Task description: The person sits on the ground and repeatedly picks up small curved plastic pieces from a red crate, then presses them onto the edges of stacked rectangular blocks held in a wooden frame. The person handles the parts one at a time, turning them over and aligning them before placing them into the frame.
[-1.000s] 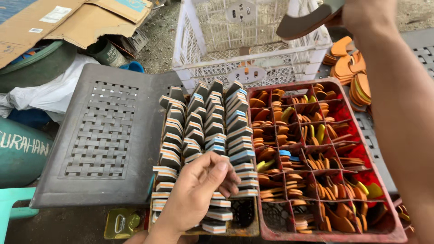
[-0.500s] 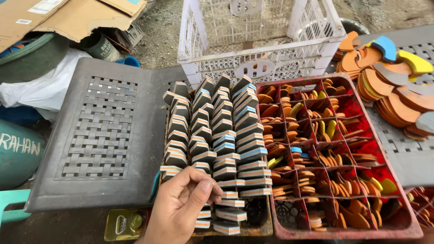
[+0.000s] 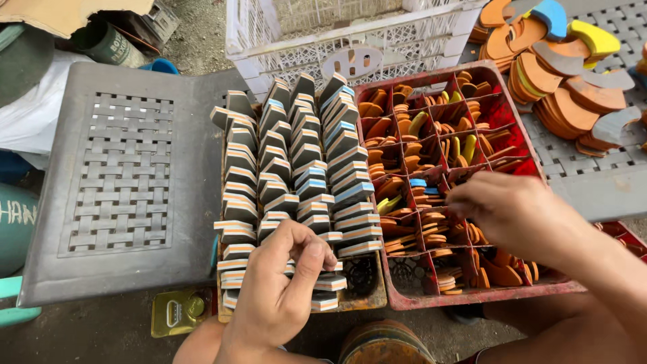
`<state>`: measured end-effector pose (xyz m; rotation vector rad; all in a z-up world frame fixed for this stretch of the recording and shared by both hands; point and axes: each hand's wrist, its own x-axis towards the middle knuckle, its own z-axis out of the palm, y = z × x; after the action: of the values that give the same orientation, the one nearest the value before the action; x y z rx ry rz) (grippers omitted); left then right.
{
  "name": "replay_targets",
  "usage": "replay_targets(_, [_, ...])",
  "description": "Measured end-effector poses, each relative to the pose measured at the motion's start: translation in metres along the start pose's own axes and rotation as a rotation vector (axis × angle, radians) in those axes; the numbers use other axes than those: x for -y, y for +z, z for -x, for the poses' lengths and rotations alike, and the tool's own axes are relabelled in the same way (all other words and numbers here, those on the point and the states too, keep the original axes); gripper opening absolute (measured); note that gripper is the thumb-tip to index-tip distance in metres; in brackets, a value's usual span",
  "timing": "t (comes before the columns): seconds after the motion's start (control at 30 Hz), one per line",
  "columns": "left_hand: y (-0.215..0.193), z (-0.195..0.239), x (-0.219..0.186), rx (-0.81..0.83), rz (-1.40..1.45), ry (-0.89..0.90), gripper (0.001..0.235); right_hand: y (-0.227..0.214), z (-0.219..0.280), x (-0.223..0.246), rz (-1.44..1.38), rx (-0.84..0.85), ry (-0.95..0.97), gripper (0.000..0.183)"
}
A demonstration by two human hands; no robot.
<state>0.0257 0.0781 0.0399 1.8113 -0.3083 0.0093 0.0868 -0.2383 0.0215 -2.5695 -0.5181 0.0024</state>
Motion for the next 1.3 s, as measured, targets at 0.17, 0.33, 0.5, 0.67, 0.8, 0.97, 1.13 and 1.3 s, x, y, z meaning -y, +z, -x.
replay_targets(0.17, [0.008,-0.001,0.004,-0.035,-0.248,0.067,0.022,0.002,0.004,-0.02,0.038,0.173,-0.019,0.031])
replay_targets(0.33, [-0.012,-0.01,0.007,-0.24,-0.429,0.046,0.022,0.02,0.006,-0.027,0.091,0.21,0.009,0.026])
replay_targets(0.5, [-0.014,-0.008,0.002,-0.244,-0.394,0.033,0.022,0.046,0.015,-0.006,-0.148,-0.094,-0.321,0.025])
replay_targets(0.67, [-0.011,-0.007,-0.001,-0.139,-0.539,0.074,0.019,0.062,0.005,0.027,-0.013,-0.099,-0.611,0.039])
replay_targets(0.8, [-0.021,-0.003,-0.004,-0.119,-0.556,0.062,0.019,0.056,0.001,0.045,-0.02,-0.129,-0.857,0.045])
replay_targets(0.97, [-0.021,-0.002,-0.006,-0.141,-0.593,0.066,0.019,0.089,0.017,0.08,-0.089,-0.059,-0.865,0.036])
replay_targets(1.13, [-0.015,-0.001,-0.005,-0.098,-0.603,0.045,0.021,0.121,0.034,0.08,-0.077,0.199,-0.662,0.036])
replay_targets(1.3, [-0.016,-0.001,-0.006,-0.123,-0.594,0.058,0.019,0.12,0.034,0.082,-0.48,0.164,-0.413,0.023])
